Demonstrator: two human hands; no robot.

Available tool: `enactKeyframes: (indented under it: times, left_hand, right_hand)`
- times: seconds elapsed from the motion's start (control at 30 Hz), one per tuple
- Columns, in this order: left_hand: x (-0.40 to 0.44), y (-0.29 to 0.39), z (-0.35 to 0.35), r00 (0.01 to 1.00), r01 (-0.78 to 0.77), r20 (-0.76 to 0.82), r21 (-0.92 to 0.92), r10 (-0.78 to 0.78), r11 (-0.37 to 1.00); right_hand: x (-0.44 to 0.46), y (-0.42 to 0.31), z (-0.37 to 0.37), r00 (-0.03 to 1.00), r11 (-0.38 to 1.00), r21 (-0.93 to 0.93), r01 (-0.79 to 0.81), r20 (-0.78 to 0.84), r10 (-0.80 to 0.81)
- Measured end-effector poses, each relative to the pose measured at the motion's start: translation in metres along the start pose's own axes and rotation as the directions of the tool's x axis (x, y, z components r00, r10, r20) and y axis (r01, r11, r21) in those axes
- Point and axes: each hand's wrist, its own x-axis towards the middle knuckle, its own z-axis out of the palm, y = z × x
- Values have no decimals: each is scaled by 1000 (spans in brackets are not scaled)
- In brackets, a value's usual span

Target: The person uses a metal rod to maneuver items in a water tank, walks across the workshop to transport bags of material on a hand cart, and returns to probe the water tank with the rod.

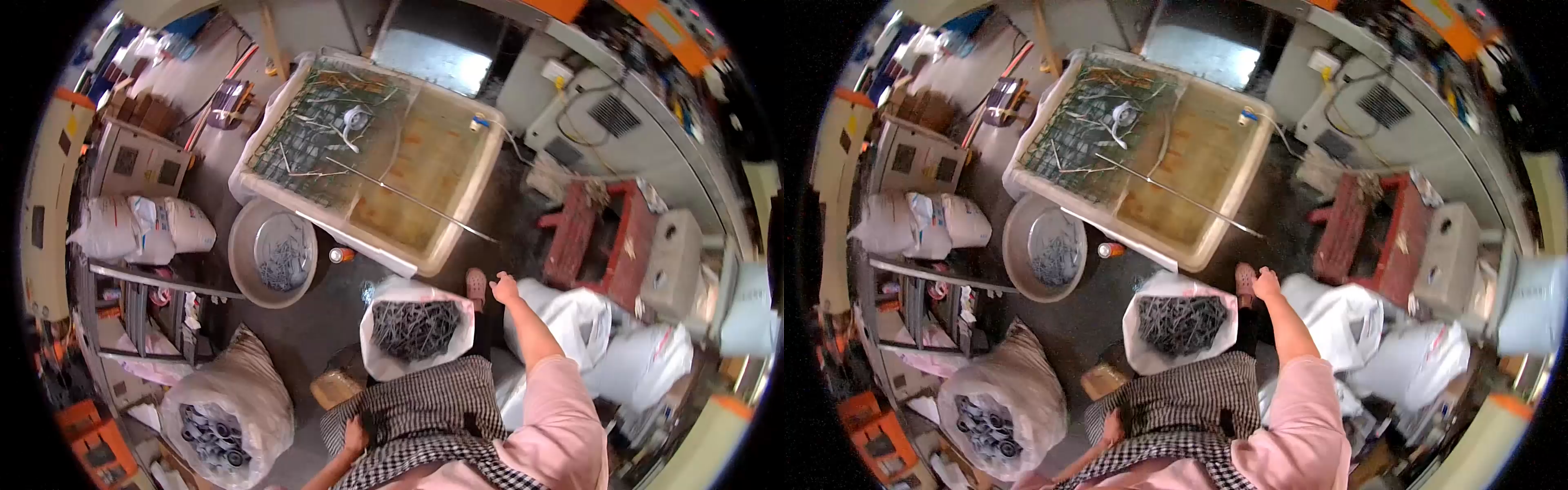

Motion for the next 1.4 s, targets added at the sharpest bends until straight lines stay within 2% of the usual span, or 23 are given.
enactKeyframes:
  times: [0.03,0.07,0.1,0.13,0.3,0.37,0.4,0.5,0.53,0.57,0.63,0.73,0.83,0.87,0.9,1.0,1.1,1.13,1.17,1.23,1.27,1.3,1.4]
  left_hand:
    - [2,13,19,999,11,-32,-29,-12,1000]
    - [3,27,43,939,332,112,-33,-326,943]
    - [7,43,64,764,612,253,5,-593,791]
    - [17,56,80,746,638,255,-10,-615,770]
    - [8,150,121,580,632,489,233,-651,739]
    - [27,203,84,543,752,443,123,-713,648]
    - [18,205,97,712,608,337,141,-616,781]
    - [21,215,99,685,615,367,172,-630,769]
    - [13,196,125,634,681,391,127,-667,721]
    - [-24,155,183,866,335,305,234,-396,913]
    - [-10,168,152,819,330,379,306,-432,893]
    - [-13,167,134,785,405,389,265,-482,875]
    - [-15,173,122,763,463,389,230,-517,856]
    - [-14,176,117,758,475,389,222,-524,852]
    - [-15,177,115,757,480,386,219,-527,850]
    - [-26,172,111,755,480,392,218,-526,850]
    - [-33,166,116,772,454,395,204,-497,867]
    - [-35,164,118,783,443,389,198,-485,874]
    - [-36,161,120,800,425,376,195,-468,884]
    - [-39,154,136,850,413,269,195,-453,890]
    - [-37,155,131,853,383,305,186,-424,905]
    - [-36,157,126,852,355,342,178,-396,918]
    - [-31,169,113,818,409,367,169,-442,897]
  right_hand:
    - [35,-7,0,1000,999,-47,13,28,-12]
    - [66,-14,2,998,997,-64,45,51,-42]
    - [97,-23,4,996,991,-126,37,89,-26]
    - [127,-31,8,992,982,-186,26,127,-2]
    - [205,-46,19,932,929,-370,23,344,114]
    - [218,-34,37,921,930,-359,85,384,65]
    - [222,-27,46,913,935,-331,129,407,18]
    - [222,-10,65,855,946,-241,216,515,-64]
    - [217,-10,69,842,968,-166,190,534,-74]
    - [221,4,92,825,980,-128,152,562,-55]
    - [195,-6,83,827,969,-107,223,546,-131]
    - [169,-19,82,833,981,-122,149,551,-58]
    - [163,-30,96,822,977,-140,162,567,-55]
    - [158,-35,101,864,968,-99,229,478,-156]
    - [153,-40,108,857,968,-94,232,490,-158]
    - [131,-62,100,879,919,58,391,272,-391]
    - [86,-102,25,910,940,3,340,249,-330]
    - [88,-82,32,912,922,4,388,146,-384]
    - [81,-86,8,911,918,-6,396,131,-392]
    - [69,-103,-45,930,932,-32,361,90,-357]
    - [72,-117,-68,893,889,-84,450,16,-450]
    - [79,-136,-90,905,905,-22,425,10,-425]
    - [110,-218,-160,860,851,-169,497,-30,-509]
